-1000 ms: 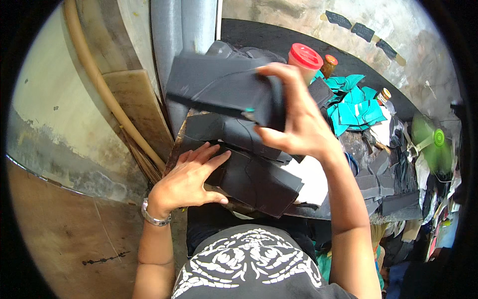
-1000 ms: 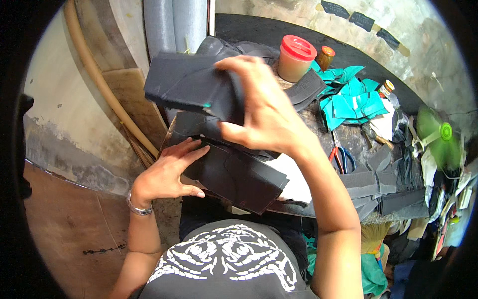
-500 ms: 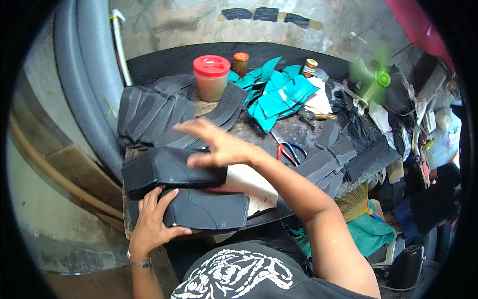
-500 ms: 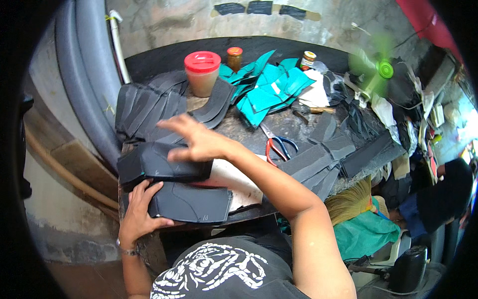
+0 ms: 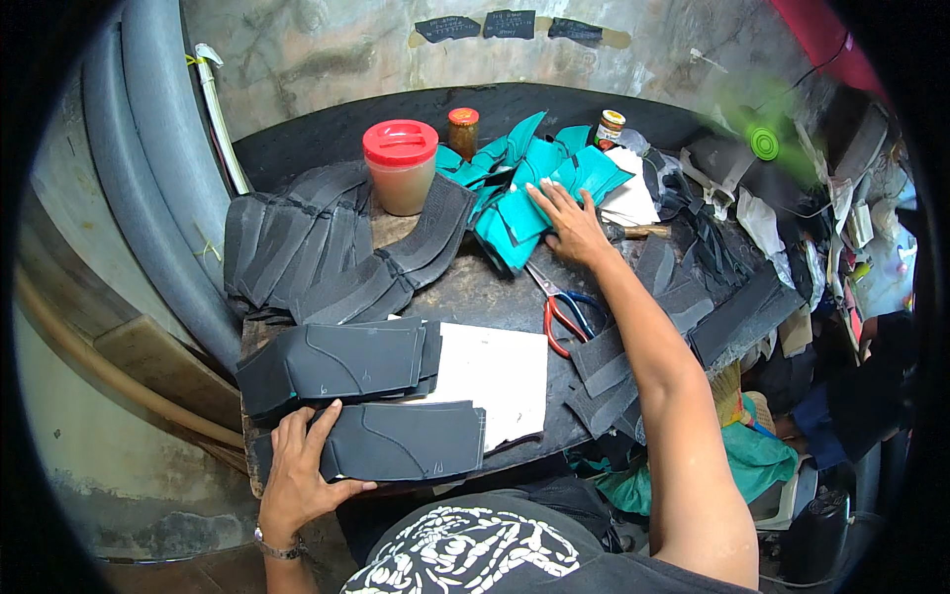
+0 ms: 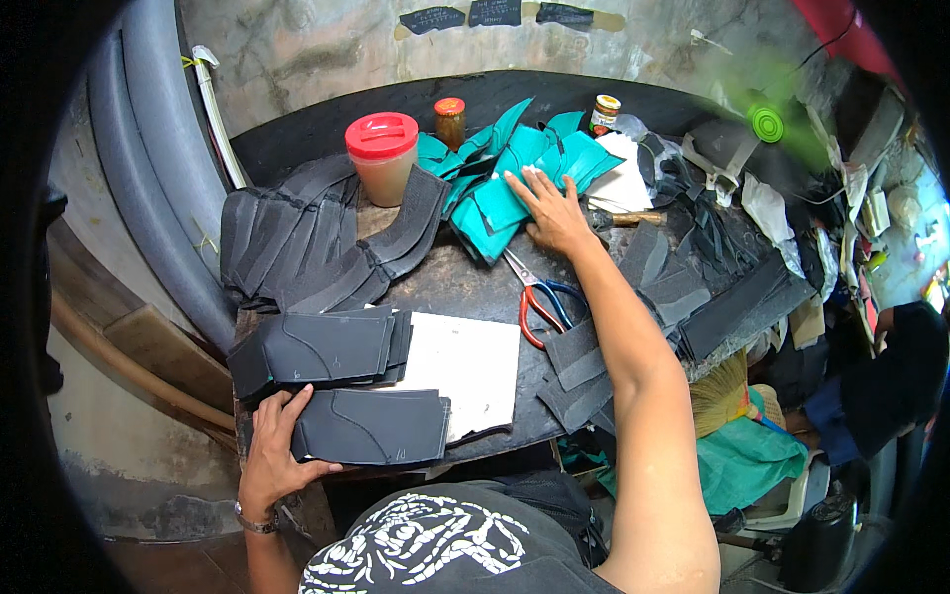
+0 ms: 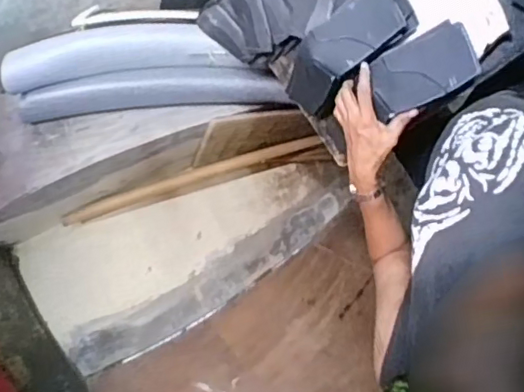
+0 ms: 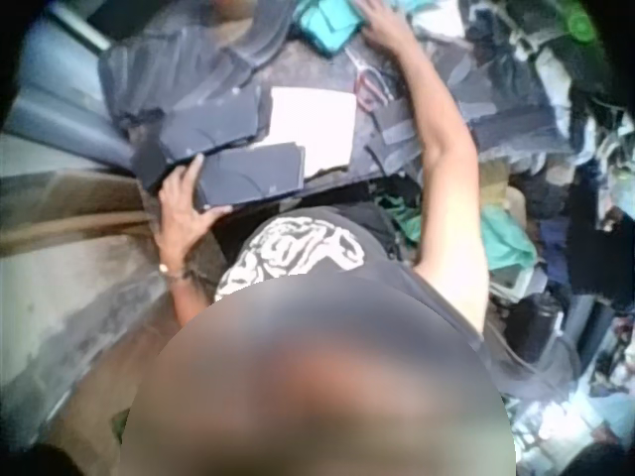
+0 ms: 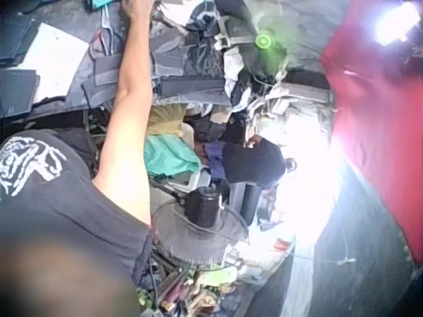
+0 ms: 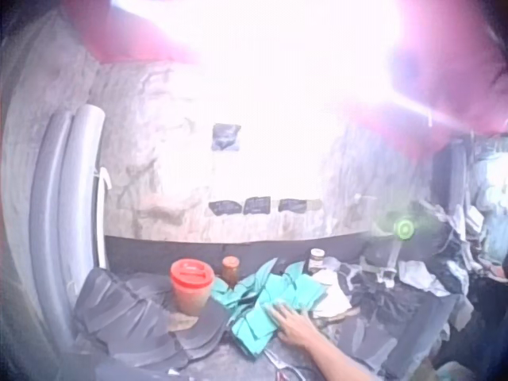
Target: The person repeatedly picks up black material pieces from a cluttered workbench, flips them to reveal a teal underside, and places them into separate stacks. The person also handles a white paper sheet and a red-lidded container while organizing the pieces.
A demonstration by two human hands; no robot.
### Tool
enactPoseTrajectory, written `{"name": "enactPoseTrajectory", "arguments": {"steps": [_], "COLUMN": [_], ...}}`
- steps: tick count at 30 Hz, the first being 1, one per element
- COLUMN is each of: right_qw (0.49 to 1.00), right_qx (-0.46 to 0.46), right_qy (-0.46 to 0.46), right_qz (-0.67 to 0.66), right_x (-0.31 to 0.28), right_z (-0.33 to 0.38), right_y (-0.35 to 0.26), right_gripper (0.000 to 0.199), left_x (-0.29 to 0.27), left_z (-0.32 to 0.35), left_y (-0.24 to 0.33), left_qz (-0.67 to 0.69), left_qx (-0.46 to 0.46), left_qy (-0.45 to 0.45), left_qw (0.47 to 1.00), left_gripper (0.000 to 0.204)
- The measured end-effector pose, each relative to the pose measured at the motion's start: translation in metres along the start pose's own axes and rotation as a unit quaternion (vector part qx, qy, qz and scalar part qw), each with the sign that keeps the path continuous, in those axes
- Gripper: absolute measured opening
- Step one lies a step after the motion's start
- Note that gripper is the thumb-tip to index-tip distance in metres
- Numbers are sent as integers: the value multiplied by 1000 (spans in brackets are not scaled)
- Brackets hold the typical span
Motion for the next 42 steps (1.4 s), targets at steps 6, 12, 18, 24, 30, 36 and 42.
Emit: {"name": "enactPoseTrajectory", "arguments": {"steps": [6,12,18,24,30,36,42], "right_qw": [998,991,932,766,828,820,764], "right_qx": [-29,-14,-8,-1,-12,21,-51], "right_qy": [-46,-103,-21,-187,-144,-77,-104], "right_qz": [-11,-79,-362,-615,-542,-566,-634], "right_x": [-15,-148,-263,-255,-194,-162,-134], "right_z": [-27,-6,27,13,12,48,119], "right_y": [11,8,-60,-140,-178,-163,-158], "right_gripper": [62,45,56,62,52,53,131], "left_x": [-8,-36,-20,9,34,57,65], "left_z": [16,35,-17,-78,-79,-81,-80], "left_y": [9,24,66,102,102,96,90], "left_qz": [13,101,534,781,896,894,886], "left_qx": [-3,79,146,188,75,78,74], "left_qy": [20,33,27,-13,2,12,30], "left_qw": [1000,991,832,596,438,441,457], "left_gripper": [106,87,108,99,54,51,52]}}
Point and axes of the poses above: each hand's wrist, its own z-axis away from the middle knuckle, its own x-axis out of the palm, y = z × x, the point moved 2 cm from there along -z, towards the middle knuckle, and after that the axes turned 8 degrees about -y, right-handed, at the moved point
